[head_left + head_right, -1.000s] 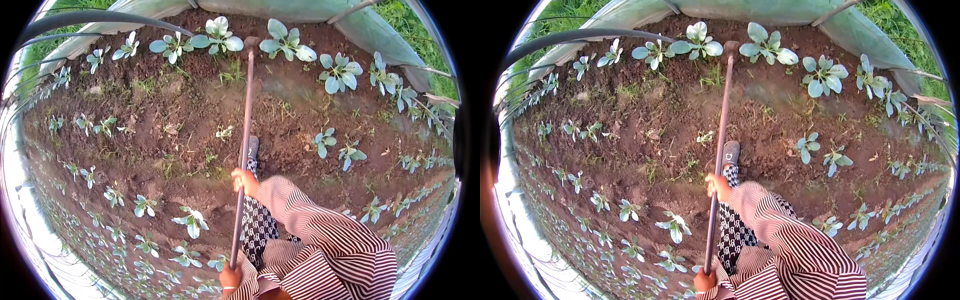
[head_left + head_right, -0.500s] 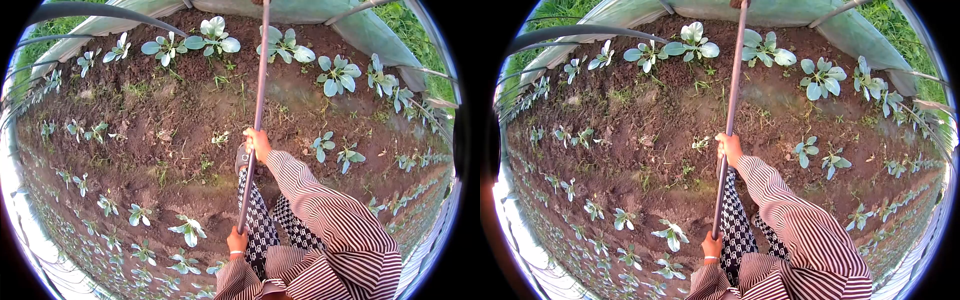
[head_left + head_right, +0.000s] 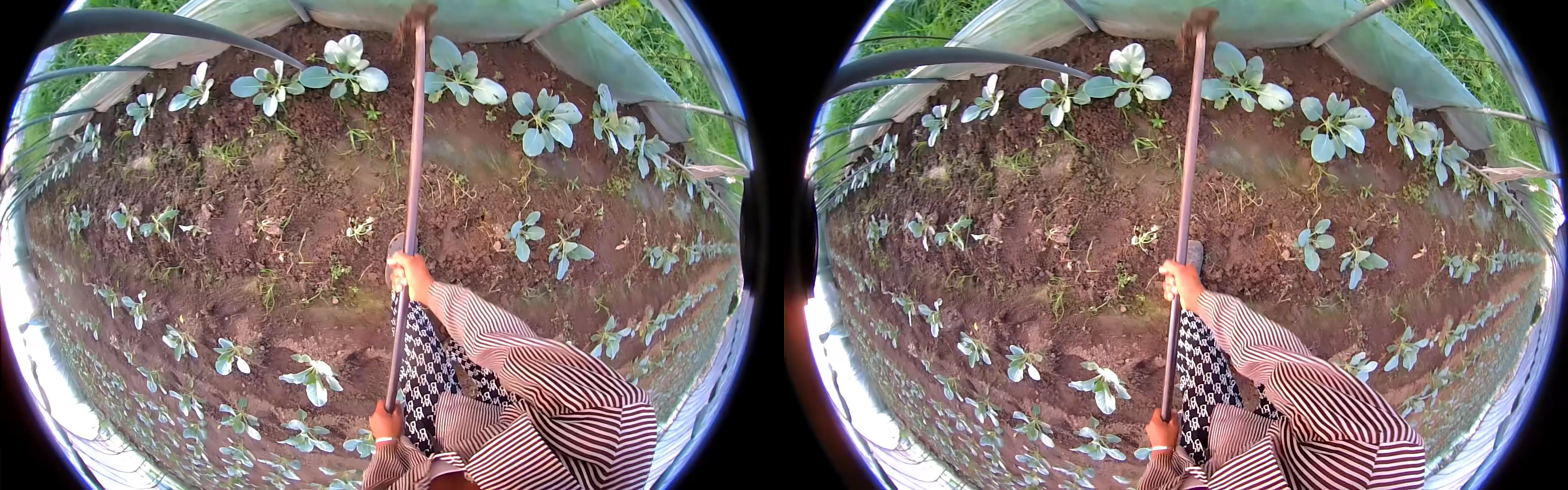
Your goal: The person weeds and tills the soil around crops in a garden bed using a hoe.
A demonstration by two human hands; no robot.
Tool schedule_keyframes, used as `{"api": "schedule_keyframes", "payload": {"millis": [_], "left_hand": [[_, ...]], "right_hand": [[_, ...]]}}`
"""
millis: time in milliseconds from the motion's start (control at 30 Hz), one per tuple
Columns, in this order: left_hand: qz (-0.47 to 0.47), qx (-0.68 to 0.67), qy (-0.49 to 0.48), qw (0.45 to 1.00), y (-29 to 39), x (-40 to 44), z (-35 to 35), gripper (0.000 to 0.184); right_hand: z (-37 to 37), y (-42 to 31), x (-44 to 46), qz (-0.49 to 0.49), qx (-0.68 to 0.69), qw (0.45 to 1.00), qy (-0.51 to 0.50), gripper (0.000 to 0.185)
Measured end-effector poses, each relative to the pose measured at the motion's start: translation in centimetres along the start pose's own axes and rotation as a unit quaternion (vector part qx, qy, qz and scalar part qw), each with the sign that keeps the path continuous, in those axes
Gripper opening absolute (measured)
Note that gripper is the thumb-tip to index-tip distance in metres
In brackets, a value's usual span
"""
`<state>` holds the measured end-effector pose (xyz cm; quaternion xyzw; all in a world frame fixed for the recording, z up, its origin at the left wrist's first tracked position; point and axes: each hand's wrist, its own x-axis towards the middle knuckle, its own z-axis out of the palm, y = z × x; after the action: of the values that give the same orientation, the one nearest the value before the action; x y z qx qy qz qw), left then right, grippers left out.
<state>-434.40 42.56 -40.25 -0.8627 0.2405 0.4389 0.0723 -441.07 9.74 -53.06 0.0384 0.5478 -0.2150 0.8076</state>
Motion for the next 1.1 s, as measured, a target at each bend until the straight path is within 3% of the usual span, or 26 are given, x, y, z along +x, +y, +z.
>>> {"api": "schedule_keyframes", "payload": {"millis": [100,200,267,333,400,467,533,667,800,933,1000,1100], "left_hand": [[0.013,-0.042,-0.009,0.999,3.9,4.4,0.4,0.032],[0.052,-0.053,-0.049,0.996,7.2,2.4,-0.7,0.036],[0.024,-0.046,-0.038,0.998,5.9,-0.4,-1.6,0.036],[0.019,-0.015,-0.010,1.000,3.5,-3.3,-3.2,0.033],[-0.028,0.042,0.031,0.998,2.4,-5.1,-4.3,0.026],[0.009,0.068,0.105,0.992,1.5,-3.9,-3.7,0.031],[0.031,0.063,0.110,0.991,1.5,-2.1,-2.9,0.030],[0.059,0.065,0.098,0.991,-0.6,-2.3,-1.6,0.032],[0.115,0.086,0.068,0.987,0.1,0.9,-2.2,0.035],[0.159,0.041,-0.004,0.987,8.9,5.9,-3.1,0.038],[0.137,0.072,-0.061,0.986,11.3,7.2,-1.4,0.041],[0.168,0.117,-0.105,0.973,12.1,2.7,-2.3,0.043]], "right_hand": [[0.6,-4.1,4.6,-0.073,-0.032,0.997,-0.004,0.017],[-1.9,-3.4,9.5,-0.124,-0.144,0.979,0.074,0.015],[-0.8,-1.5,7.0,-0.057,-0.068,0.989,0.118,0.016],[-0.7,1.2,3.4,-0.029,-0.063,0.994,0.079,0.017],[-0.6,2.4,1.2,0.085,0.039,0.995,0.016,0.019],[-0.1,1.9,1.1,0.008,0.086,0.992,-0.091,0.021],[0.2,-0.2,1.4,0.036,0.128,0.984,-0.117,0.025],[-1.1,-1.0,-4.6,-0.021,0.112,0.989,-0.095,0.024],[-2.1,-4.2,-7.9,-0.071,0.139,0.987,-0.043,0.022],[-4.1,-11.4,-5.1,-0.189,0.100,0.973,0.083,0.017],[-7.7,-13.9,-0.7,-0.215,0.120,0.960,0.130,0.019],[-12.4,-9.4,3.1,-0.168,0.025,0.967,0.192,0.018]]}}
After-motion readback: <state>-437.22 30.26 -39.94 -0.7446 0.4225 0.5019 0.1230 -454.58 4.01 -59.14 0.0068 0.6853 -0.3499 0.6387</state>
